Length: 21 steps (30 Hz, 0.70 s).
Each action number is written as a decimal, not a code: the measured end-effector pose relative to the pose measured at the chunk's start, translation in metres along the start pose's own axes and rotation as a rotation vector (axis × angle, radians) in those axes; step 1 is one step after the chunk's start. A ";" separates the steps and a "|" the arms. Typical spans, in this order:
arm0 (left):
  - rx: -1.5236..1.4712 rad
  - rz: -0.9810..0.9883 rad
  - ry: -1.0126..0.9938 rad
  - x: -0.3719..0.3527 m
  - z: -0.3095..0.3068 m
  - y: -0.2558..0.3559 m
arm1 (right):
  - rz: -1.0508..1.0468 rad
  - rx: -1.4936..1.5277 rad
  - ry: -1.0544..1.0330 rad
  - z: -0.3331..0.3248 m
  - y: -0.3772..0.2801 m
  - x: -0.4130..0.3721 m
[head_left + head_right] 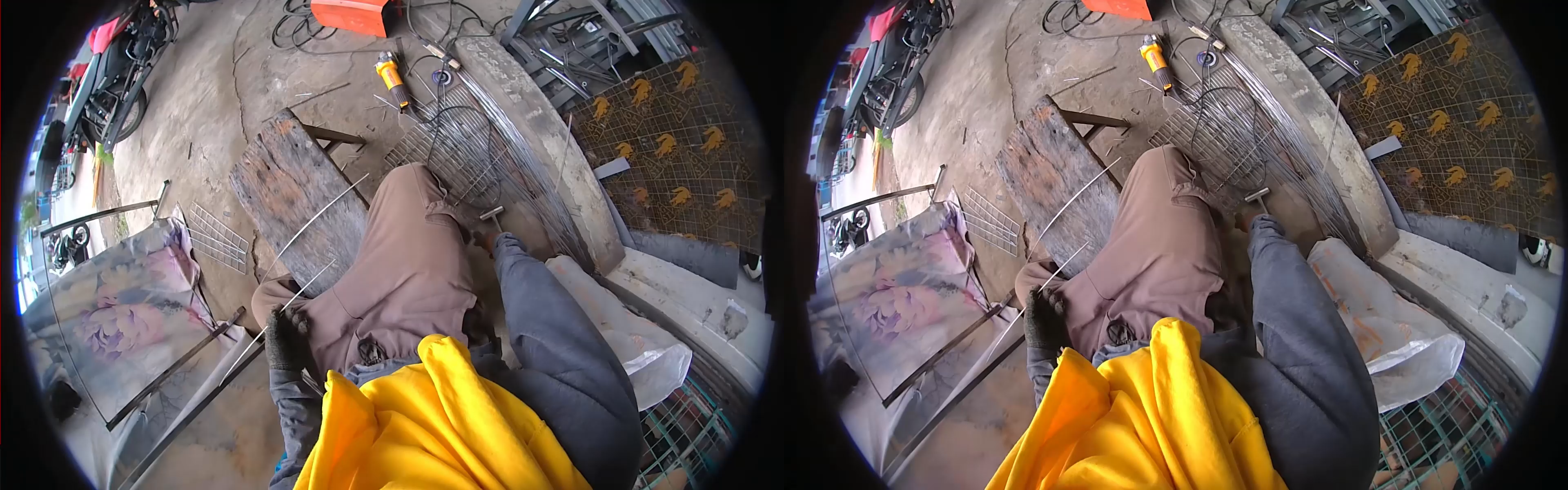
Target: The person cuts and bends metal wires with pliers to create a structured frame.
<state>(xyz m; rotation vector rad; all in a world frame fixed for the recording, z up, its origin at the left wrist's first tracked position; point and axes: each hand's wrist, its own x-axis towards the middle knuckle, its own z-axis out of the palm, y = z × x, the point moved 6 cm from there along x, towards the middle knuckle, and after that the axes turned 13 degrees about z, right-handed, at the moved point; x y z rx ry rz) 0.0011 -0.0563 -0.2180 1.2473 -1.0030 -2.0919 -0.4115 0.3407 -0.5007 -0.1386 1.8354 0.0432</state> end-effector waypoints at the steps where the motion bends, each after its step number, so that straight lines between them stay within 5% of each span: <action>1: 0.163 0.041 -0.128 0.000 0.020 0.008 | -0.004 -0.006 -0.012 0.001 0.003 0.044; 4: -0.037 -0.054 0.008 -0.014 0.026 0.004 | -0.010 -0.131 -0.089 0.009 0.004 0.158; 5: -0.123 -0.071 0.153 -0.021 0.028 0.003 | -0.022 -0.121 0.047 -0.007 -0.007 0.178; 6: -0.198 -0.095 0.093 -0.023 0.034 0.003 | -0.037 -0.113 0.182 -0.017 -0.017 0.189; 9: -0.110 -0.086 0.305 -0.033 0.046 0.007 | 0.063 0.166 0.300 -0.073 -0.057 0.110; 11: -0.142 -0.101 0.310 -0.033 0.053 0.009 | -0.117 0.346 0.697 -0.103 -0.073 0.071; 15: -0.147 -0.119 0.391 -0.037 0.059 0.011 | 0.082 0.102 0.447 -0.077 -0.022 0.133; 17: -0.146 -0.142 0.462 -0.044 0.056 0.010 | 0.154 -0.031 0.083 -0.025 0.036 0.196; 21: -0.175 -0.117 0.388 -0.051 0.048 0.011 | 0.192 -0.141 0.120 0.009 0.082 0.178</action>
